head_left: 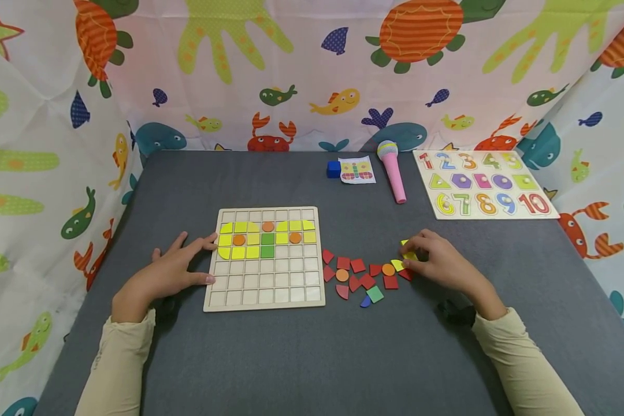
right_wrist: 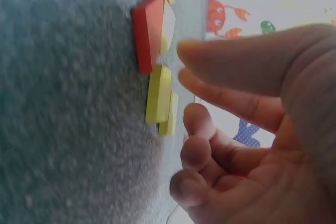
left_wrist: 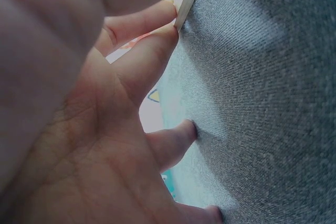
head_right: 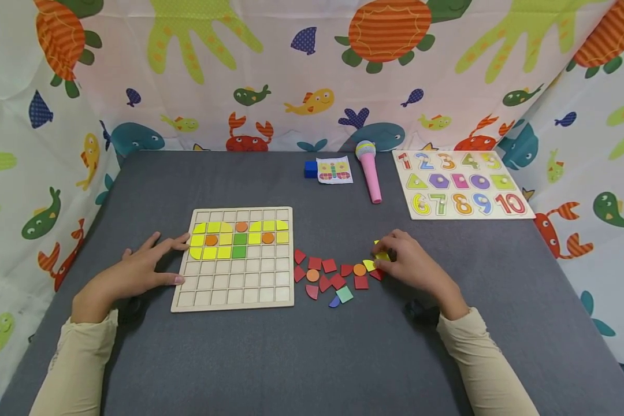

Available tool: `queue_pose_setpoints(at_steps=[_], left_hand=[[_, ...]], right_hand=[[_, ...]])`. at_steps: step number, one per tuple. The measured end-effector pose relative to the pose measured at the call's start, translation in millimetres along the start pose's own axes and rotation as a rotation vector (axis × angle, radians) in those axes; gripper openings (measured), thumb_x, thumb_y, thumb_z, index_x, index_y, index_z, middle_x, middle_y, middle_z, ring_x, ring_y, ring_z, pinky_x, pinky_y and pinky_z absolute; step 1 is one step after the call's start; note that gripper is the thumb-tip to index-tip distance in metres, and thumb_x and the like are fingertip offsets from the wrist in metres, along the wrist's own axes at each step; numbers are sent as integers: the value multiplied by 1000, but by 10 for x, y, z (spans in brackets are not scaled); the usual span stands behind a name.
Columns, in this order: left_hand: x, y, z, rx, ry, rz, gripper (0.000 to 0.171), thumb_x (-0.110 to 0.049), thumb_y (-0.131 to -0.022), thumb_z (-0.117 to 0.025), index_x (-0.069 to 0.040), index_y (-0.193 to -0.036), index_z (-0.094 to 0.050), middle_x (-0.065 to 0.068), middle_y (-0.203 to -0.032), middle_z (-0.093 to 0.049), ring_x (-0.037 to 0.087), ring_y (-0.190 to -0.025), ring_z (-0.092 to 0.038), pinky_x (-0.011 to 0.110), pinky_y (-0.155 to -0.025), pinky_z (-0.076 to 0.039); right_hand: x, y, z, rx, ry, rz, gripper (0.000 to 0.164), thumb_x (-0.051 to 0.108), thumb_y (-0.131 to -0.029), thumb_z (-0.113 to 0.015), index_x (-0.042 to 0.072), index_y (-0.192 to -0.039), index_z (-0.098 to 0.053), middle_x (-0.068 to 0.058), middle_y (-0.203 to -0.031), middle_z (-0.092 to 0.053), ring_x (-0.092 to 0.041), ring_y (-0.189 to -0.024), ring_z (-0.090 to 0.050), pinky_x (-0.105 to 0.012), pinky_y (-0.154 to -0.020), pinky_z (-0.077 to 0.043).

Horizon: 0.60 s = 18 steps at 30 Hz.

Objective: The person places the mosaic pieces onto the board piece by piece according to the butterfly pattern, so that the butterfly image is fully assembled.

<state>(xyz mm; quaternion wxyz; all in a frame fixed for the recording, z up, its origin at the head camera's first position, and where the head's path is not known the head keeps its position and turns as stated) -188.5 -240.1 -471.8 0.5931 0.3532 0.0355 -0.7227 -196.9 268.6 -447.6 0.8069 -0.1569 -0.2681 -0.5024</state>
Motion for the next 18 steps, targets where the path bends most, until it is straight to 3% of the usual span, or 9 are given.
queue_pose_setpoints(at_steps=[5, 9, 14, 18], left_hand=[[3, 6, -6, -2, 4, 6, 97, -40, -90, -88, -15, -167, -35, 28, -173, -21, 57, -158, 10, 88, -108, 10], [6, 6, -11, -1, 5, 8, 98, -40, -90, -88, -16, -167, -34, 28, -173, -21, 56, -158, 10, 88, -107, 10], [2, -1, -5, -5, 7, 3, 96, -39, -90, -88, -16, -167, -35, 26, -173, -22, 56, -158, 10, 89, -107, 10], [-7, 2, 5, -7, 9, -6, 95, -38, -90, -88, -15, -166, -36, 26, -173, -23, 56, -158, 9, 89, -107, 10]], right_hand=[[-112, -10, 91, -59, 32, -47, 27, 6, -97, -78, -3, -123, -73, -14, -109, -64, -27, -94, -58, -40, -77, -49], [-180, -27, 96, -52, 46, -58, 32, 4, -99, -75, -6, -129, -71, -18, -110, -61, -28, -91, -54, -39, -74, -46], [-212, -65, 91, -62, 45, -61, 25, 2, -97, -76, -6, -120, -70, -16, -106, -62, -27, -90, -54, -40, -75, -45], [-189, -103, 100, -101, 47, -59, 16, 1, -96, -76, 0, -109, -67, -8, -93, -65, -23, -82, -56, -37, -71, -47]])
Point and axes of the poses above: each hand's wrist, its own y-axis away from the middle knuckle, its own z-axis out of the back of the hand, x = y × z, the point moved 7 cm from there along -y, towards the middle knuckle
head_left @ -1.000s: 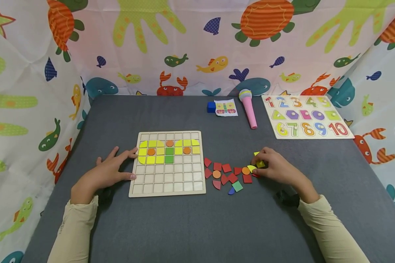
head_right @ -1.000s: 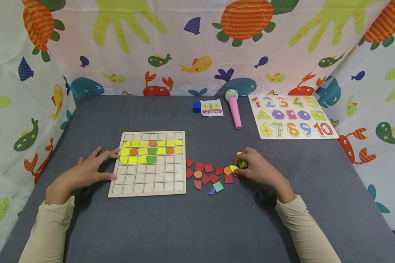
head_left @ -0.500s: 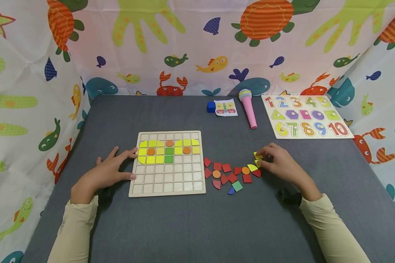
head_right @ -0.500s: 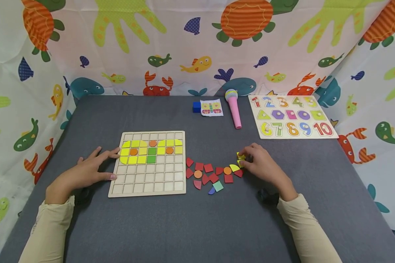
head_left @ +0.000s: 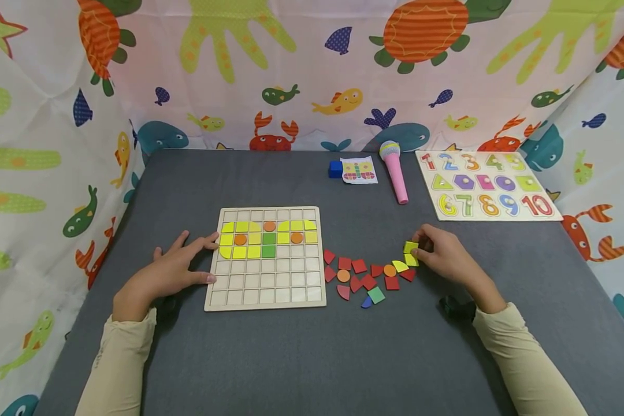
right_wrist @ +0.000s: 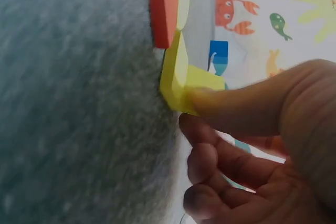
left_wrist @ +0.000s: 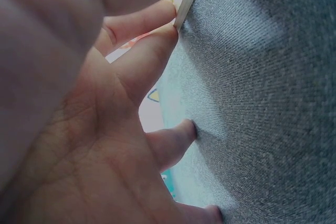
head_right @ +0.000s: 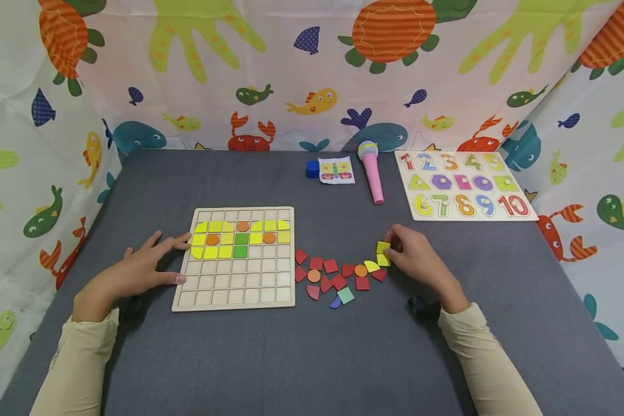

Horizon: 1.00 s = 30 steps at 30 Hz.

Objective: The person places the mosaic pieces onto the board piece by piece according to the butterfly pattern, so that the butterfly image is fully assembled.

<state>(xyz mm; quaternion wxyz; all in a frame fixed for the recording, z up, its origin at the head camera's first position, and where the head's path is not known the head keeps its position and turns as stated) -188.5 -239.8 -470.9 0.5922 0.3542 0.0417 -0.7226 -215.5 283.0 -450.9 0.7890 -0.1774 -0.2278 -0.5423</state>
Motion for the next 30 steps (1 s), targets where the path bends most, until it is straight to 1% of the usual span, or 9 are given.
queue_pose_setpoints(at_steps=[3, 5, 8, 13, 16, 20, 24, 30], left_hand=[[-10, 5, 6, -2, -4, -6, 92, -37, -90, -88, -15, -165, -38, 25, -173, -23, 57, -158, 8, 90, -106, 10], [-12, 8, 7, -3, -5, -7, 91, -37, -90, -88, -15, -164, -40, 25, -173, -23, 57, -158, 8, 90, -106, 9], [-8, 11, 0, -2, -5, -2, 92, -38, -90, -88, -15, -164, -39, 26, -173, -23, 57, -158, 9, 89, -107, 10], [2, -1, -21, 3, 0, 10, 95, -38, -91, -87, -16, -168, -34, 27, -173, -23, 55, -158, 10, 87, -108, 11], [-1, -6, -20, 0, -4, 8, 95, -37, -91, -87, -16, -168, -34, 26, -173, -24, 55, -159, 9, 88, -108, 10], [-7, -2, -12, -5, -5, 7, 94, -36, -91, -87, -16, -167, -35, 26, -173, -25, 55, -159, 8, 88, -108, 9], [-6, -9, -14, -3, -9, 4, 91, -36, -91, -87, -16, -166, -38, 24, -173, -24, 55, -159, 8, 88, -108, 9], [-7, -6, -1, -4, -15, -6, 88, -36, -91, -87, -17, -164, -41, 23, -174, -24, 55, -159, 7, 89, -107, 9]], right_hand=[[58, -43, 5, -26, -16, 3, 12, 0, -97, -76, 2, -106, -68, -5, -88, -67, -22, -77, -57, -34, -67, -48], [114, -86, -9, -29, -31, 10, 11, 1, -98, -75, 2, -107, -69, -5, -89, -68, -21, -77, -57, -33, -67, -49], [206, -167, -66, -10, -55, 28, 11, 2, -98, -75, 2, -108, -70, -4, -89, -68, -21, -78, -58, -31, -67, -49], [373, -301, -198, 23, -84, 76, 9, 1, -99, -74, 3, -106, -70, -2, -84, -64, -20, -75, -55, -30, -63, -46], [478, -377, -282, 41, -108, 90, 8, 3, -99, -74, 5, -106, -71, -1, -84, -63, -19, -74, -55, -30, -62, -46], [655, -484, -396, 65, -146, 109, 7, 3, -99, -75, 6, -105, -72, -1, -84, -64, -20, -74, -56, -30, -63, -47], [868, -576, -518, 85, -168, 148, 7, 4, -98, -76, 7, -103, -73, 0, -85, -66, -18, -75, -58, -32, -66, -51], [1146, -686, -682, 110, -189, 197, 5, 6, -97, -76, 6, -101, -74, 2, -87, -71, -16, -78, -63, -35, -72, -56]])
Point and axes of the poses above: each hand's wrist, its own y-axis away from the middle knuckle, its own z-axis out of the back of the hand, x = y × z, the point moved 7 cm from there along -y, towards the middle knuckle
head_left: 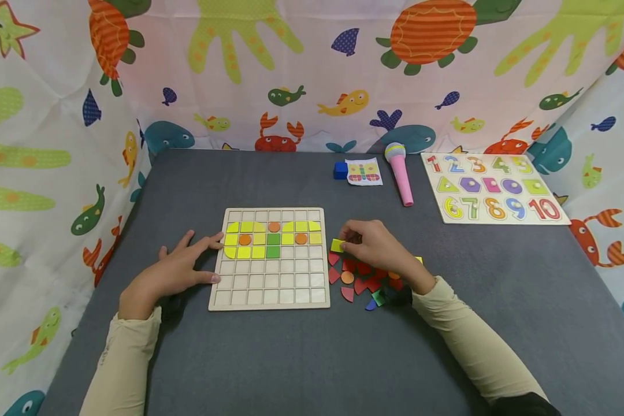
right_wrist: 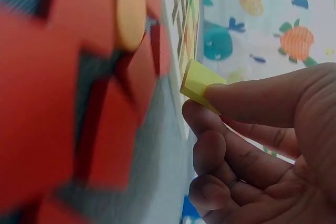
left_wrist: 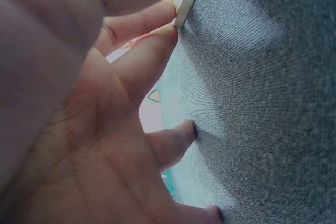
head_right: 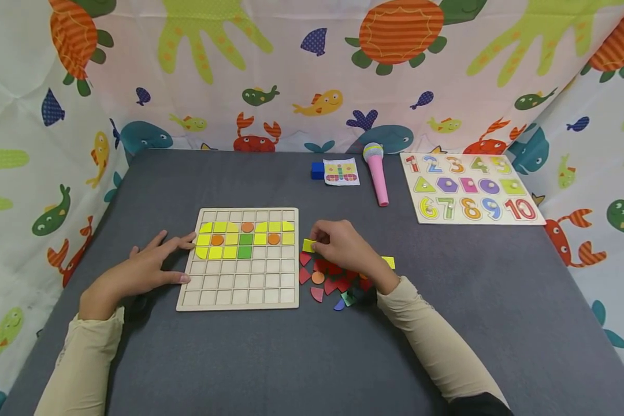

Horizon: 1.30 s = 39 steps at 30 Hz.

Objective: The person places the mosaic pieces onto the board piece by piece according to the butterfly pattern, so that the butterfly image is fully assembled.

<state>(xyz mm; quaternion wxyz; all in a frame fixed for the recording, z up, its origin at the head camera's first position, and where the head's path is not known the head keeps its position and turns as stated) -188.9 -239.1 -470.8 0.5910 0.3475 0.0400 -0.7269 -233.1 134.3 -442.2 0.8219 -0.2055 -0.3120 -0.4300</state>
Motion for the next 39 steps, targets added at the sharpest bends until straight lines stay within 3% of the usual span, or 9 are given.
queue_pose_setpoints(at_steps=[5, 11, 16, 27, 39], left_hand=[[17, -1, 4, 4, -1, 6, 89, -36, -91, -88, -17, -164, -40, 23, -174, -24, 55, -159, 7, 89, -107, 10], [33, 4, -8, -2, 6, -1, 88, -37, -91, -88, -17, -163, -42, 23, -174, -25, 55, -159, 7, 89, -107, 10], [35, 4, -17, -9, 12, -5, 90, -37, -91, -87, -17, -165, -40, 23, -173, -26, 55, -159, 7, 89, -107, 9], [4, 23, -3, -10, 24, -18, 92, -36, -91, -87, -17, -166, -38, 24, -172, -27, 56, -158, 7, 89, -107, 10], [-16, 39, 20, -12, 24, -25, 92, -35, -91, -87, -16, -166, -37, 25, -172, -27, 56, -158, 7, 89, -107, 10]], right_hand=[[145, -151, -151, 42, -12, 24, 5, 6, -98, -75, 6, -103, -73, 1, -91, -72, -15, -80, -65, -34, -77, -58], [393, -330, -358, 96, 3, 109, 4, 6, -99, -74, 5, -103, -71, 1, -86, -67, -14, -74, -58, -29, -67, -51], [540, -461, -512, 108, 41, 148, 2, 6, -100, -74, 6, -101, -72, 1, -85, -67, -13, -74, -58, -28, -68, -49], [645, -637, -718, 161, 142, 135, 7, 7, -101, -73, 10, -94, -71, 2, -81, -64, -15, -74, -56, -28, -69, -45], [697, -681, -817, 131, 262, 188, 20, 0, -100, -70, 11, -85, -66, 1, -79, -58, -15, -75, -51, -28, -68, -41]])
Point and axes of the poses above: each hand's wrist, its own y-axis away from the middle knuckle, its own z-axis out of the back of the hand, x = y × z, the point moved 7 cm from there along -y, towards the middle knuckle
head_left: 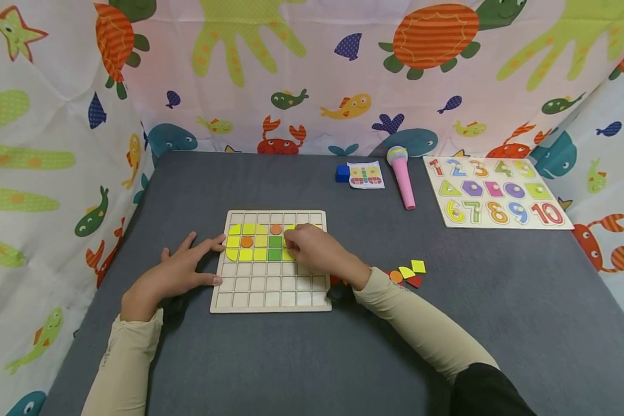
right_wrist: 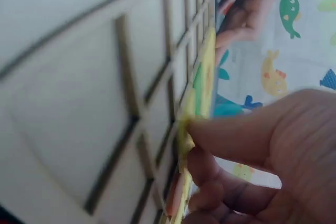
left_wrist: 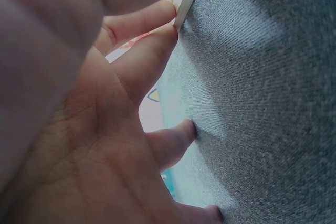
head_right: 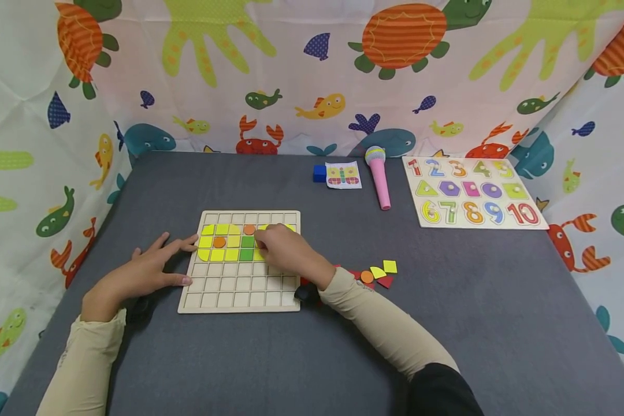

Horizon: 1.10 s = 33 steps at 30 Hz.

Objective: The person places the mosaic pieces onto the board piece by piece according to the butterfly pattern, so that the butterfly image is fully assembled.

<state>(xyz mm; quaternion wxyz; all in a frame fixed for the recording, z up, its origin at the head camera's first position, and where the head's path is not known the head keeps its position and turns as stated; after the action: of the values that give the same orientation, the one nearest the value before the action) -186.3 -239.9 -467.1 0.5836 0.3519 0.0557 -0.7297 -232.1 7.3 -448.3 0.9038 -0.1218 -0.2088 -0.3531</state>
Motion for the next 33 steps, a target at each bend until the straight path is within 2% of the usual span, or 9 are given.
queue_pose_setpoints(at_steps=[6, 10, 17, 23, 28, 33], left_hand=[[-2, -26, -32, 9, 1, 8, 92, -35, -91, -87, -16, -166, -38, 24, -173, -26, 56, -158, 8, 88, -107, 10], [10, -26, -37, 9, 0, 18, 93, -36, -90, -88, -16, -166, -37, 25, -173, -24, 56, -158, 8, 88, -107, 11], [36, -21, -43, 6, -8, 27, 94, -38, -90, -88, -17, -166, -37, 25, -173, -24, 56, -158, 8, 89, -107, 10], [35, -19, -54, 13, -10, 31, 99, -39, -90, -87, -17, -169, -31, 26, -172, -25, 55, -159, 9, 88, -108, 11], [18, -13, -36, 7, -15, 22, 96, -37, -90, -87, -16, -168, -34, 26, -172, -25, 56, -158, 8, 89, -107, 10], [14, -27, -28, 10, -16, 19, 93, -38, -90, -88, -16, -165, -37, 26, -173, -24, 55, -158, 8, 89, -106, 10]], right_hand=[[-25, 101, 25, -7, -21, -5, 11, 3, -100, -71, 9, -90, -71, 2, -81, -65, -15, -74, -56, -29, -71, -48], [-101, 250, 123, -29, -85, -32, 9, 6, -101, -70, 9, -93, -74, 2, -82, -65, -15, -74, -56, -29, -70, -48], [-272, 586, 352, -70, -181, -73, 4, 7, -101, -73, 5, -100, -76, 2, -82, -64, -14, -71, -55, -31, -64, -49], [-498, 913, 517, -116, -178, -139, 4, 6, -102, -73, 5, -102, -77, 3, -87, -66, -15, -74, -57, -32, -67, -52], [-687, 1176, 628, -155, -187, -210, 4, 6, -101, -73, 4, -102, -77, 2, -84, -64, -16, -74, -56, -32, -65, -50], [-841, 1415, 709, -186, -185, -238, 5, 5, -101, -73, 4, -103, -77, 2, -83, -62, -16, -74, -55, -31, -64, -46]])
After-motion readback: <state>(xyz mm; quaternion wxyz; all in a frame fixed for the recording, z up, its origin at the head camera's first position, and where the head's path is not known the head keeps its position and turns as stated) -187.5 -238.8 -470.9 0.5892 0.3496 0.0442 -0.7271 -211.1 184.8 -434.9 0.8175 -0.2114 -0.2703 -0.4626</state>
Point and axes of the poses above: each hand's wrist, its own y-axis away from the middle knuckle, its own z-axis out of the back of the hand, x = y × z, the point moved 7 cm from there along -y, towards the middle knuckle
